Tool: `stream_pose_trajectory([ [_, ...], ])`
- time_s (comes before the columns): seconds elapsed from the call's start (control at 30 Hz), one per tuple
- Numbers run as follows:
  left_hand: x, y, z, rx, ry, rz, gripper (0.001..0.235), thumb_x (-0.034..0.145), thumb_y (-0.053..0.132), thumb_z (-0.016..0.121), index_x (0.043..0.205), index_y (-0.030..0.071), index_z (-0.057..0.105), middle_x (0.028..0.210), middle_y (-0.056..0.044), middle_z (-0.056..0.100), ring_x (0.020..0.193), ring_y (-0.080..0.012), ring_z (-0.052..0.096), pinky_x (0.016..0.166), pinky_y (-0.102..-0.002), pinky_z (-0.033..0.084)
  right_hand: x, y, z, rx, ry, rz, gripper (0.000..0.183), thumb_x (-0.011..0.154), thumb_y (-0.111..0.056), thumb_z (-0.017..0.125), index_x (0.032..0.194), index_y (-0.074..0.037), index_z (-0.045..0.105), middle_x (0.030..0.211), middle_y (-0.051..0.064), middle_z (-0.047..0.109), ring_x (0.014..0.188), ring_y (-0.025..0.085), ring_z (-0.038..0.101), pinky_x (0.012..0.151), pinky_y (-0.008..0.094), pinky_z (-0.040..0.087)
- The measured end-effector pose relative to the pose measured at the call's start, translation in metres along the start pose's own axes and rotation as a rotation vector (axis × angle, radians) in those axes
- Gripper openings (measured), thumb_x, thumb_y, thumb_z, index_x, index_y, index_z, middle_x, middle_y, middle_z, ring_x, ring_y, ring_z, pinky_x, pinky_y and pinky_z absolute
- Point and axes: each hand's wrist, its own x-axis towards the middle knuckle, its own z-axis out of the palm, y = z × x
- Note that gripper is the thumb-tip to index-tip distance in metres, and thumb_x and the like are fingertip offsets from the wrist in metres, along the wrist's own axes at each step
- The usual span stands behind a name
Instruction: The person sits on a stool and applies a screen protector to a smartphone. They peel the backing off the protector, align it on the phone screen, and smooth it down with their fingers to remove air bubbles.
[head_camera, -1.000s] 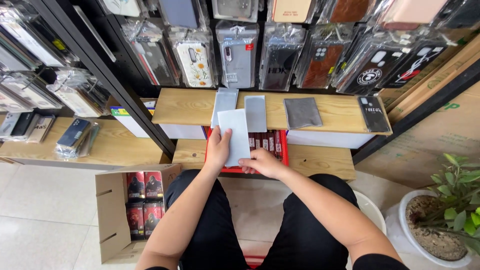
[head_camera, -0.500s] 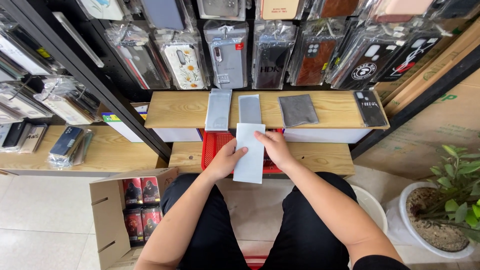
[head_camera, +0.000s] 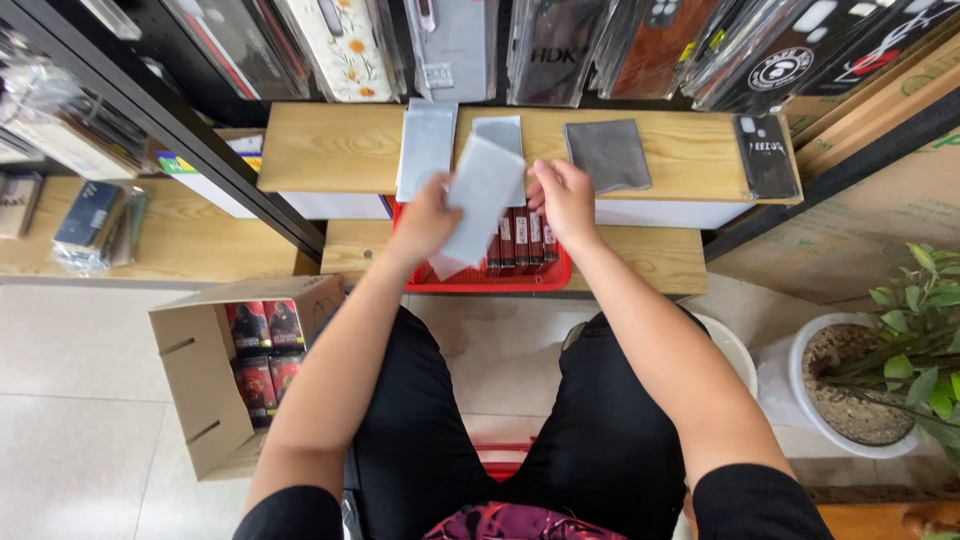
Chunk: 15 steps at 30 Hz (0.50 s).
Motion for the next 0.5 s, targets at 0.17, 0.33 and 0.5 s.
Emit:
stream_pose_trajectory([
  [0.17, 0.038, 0.011, -0.030, 0.126, 0.281, -0.158, 0.055, 0.087, 0.009, 0.058, 0.137, 0.023, 0.040, 0.121, -0.021, 0.063, 0.118, -0.0403, 0.060, 0.103, -0.050, 0.047, 0.037, 0.040, -0.001, -0.660, 0.053, -0.302, 0.019, 0.092, -0.031, 0.068, 0.088, -0.014, 0.074, 0.077, 0.008, 0.071, 0.078, 0.030, 0.070, 0.065, 0.039, 0.057],
  [0.33, 0.073, -0.006, -0.034, 0.248, 0.397, -0.286, 0.032, 0.088, 0.017, 0.058, 0.118, 0.027, 0.052, 0.116, -0.010, 0.064, 0.111, -0.0332, 0.064, 0.096, -0.047, 0.051, 0.039, 0.027, 0.019, -0.841, -0.011, -0.425, 0.025, 0.089, -0.032, 0.071, 0.101, -0.010, 0.072, 0.092, 0.012, 0.069, 0.087, 0.032, 0.070, 0.070, 0.041, 0.059],
  [0.5, 0.081, -0.006, -0.025, 0.496, 0.398, -0.311, 0.032, 0.085, 0.029, 0.064, 0.115, 0.022, 0.054, 0.115, -0.005, 0.051, 0.115, -0.0291, 0.055, 0.092, -0.045, 0.052, 0.027, -0.016, 0.050, -1.147, -0.195, -0.162, 0.076, 0.083, -0.056, 0.068, 0.135, -0.004, 0.050, 0.116, 0.028, 0.057, 0.113, 0.044, 0.057, 0.086, 0.056, 0.051],
])
